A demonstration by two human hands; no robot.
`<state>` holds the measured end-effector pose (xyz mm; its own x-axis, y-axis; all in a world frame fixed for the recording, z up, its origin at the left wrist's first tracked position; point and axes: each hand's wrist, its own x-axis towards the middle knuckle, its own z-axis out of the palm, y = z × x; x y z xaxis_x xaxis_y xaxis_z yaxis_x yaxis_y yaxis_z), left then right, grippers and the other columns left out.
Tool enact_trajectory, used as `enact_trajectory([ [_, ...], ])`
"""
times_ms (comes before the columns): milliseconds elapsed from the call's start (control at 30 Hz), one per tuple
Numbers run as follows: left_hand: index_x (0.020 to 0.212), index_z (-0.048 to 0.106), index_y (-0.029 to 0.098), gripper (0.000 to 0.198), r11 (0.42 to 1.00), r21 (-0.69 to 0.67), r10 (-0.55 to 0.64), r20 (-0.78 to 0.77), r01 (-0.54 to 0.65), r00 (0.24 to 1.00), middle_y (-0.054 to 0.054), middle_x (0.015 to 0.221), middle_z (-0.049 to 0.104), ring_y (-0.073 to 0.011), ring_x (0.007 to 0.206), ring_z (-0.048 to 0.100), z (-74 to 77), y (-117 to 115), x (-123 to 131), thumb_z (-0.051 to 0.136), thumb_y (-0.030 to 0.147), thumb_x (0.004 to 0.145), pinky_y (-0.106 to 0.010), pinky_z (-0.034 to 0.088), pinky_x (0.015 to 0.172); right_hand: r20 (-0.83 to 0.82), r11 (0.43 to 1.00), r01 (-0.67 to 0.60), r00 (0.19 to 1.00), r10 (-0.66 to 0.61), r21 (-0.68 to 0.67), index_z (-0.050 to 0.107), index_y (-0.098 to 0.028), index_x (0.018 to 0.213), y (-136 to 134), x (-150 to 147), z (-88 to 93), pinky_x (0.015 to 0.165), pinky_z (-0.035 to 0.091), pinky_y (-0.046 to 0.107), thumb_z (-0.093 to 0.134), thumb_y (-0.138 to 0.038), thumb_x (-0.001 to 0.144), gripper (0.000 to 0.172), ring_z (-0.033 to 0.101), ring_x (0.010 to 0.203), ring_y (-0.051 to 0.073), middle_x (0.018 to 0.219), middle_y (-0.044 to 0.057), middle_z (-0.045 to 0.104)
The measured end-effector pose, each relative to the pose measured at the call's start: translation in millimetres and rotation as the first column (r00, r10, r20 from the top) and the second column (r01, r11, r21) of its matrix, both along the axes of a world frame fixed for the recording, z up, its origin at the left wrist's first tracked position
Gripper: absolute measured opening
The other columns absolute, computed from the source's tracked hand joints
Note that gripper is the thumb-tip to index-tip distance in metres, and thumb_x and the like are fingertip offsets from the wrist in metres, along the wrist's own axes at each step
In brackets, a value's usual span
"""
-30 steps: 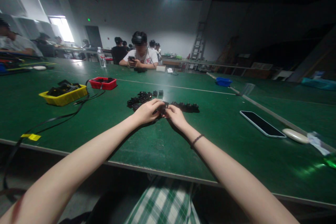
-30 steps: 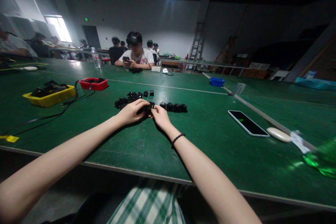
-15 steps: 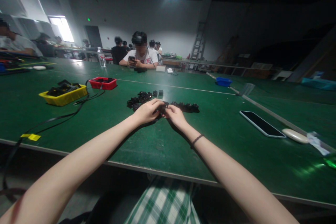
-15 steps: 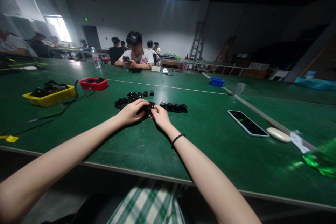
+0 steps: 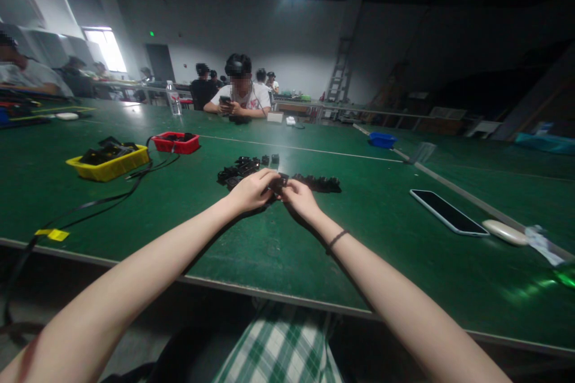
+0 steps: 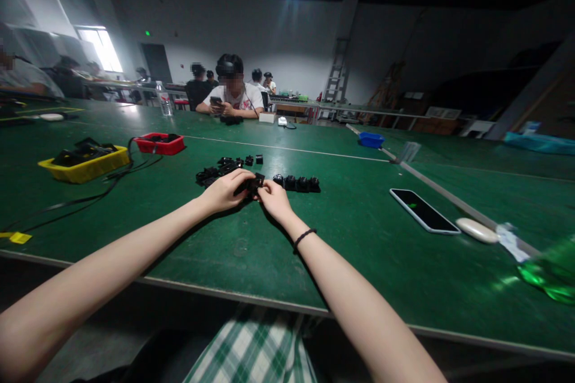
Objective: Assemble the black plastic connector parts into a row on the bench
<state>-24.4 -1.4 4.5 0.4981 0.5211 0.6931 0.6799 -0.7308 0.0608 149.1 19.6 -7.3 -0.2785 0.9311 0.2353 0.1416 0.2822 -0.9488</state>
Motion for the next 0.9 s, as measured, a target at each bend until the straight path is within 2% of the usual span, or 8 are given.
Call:
enact_trajectory([
  [167,0.113,0.053,0.014,0.039,1.000,-0.004,0.006,0.003,-0.006,1.000,-0.012,0.110,0.061,-0.0228,0.102,0.062,0.0,0.1,-0.1,0.053,0.004,0.075,-0.036,0.053,0.088,-0.027,0.999,-0.018,0.999,0.018,-0.028,0.060,-0.015,0.081,1.3,-0.7,-1.1,0.063,0.049,0.024,0.055,-0.013,0.075,0.008,0.066,0.064,0.014,0.066,0.000,0.066],
  [400,0.114,0.053,0.016,0.040,1.000,-0.013,0.029,-0.009,-0.029,1.000,-0.011,0.111,0.060,-0.0224,0.103,0.062,0.6,-0.3,0.1,0.053,0.005,0.076,-0.036,0.053,0.088,-0.048,0.999,-0.041,0.998,0.040,-0.013,0.059,-0.015,0.082,1.1,0.3,-1.7,0.066,0.050,0.025,0.060,-0.011,0.070,0.013,0.064,0.063,0.013,0.067,-0.001,0.066],
  [900,0.113,0.054,0.016,0.040,0.998,-0.020,0.053,-0.035,-0.054,0.998,-0.011,0.112,0.060,-0.0224,0.103,0.062,1.3,0.1,-0.3,0.054,0.004,0.075,-0.036,0.054,0.089,-0.030,0.999,-0.040,0.999,0.039,-0.029,0.058,-0.016,0.085,6.2,0.2,-6.7,0.065,0.050,0.025,0.061,-0.008,0.069,0.017,0.065,0.062,0.013,0.066,-0.002,0.065],
])
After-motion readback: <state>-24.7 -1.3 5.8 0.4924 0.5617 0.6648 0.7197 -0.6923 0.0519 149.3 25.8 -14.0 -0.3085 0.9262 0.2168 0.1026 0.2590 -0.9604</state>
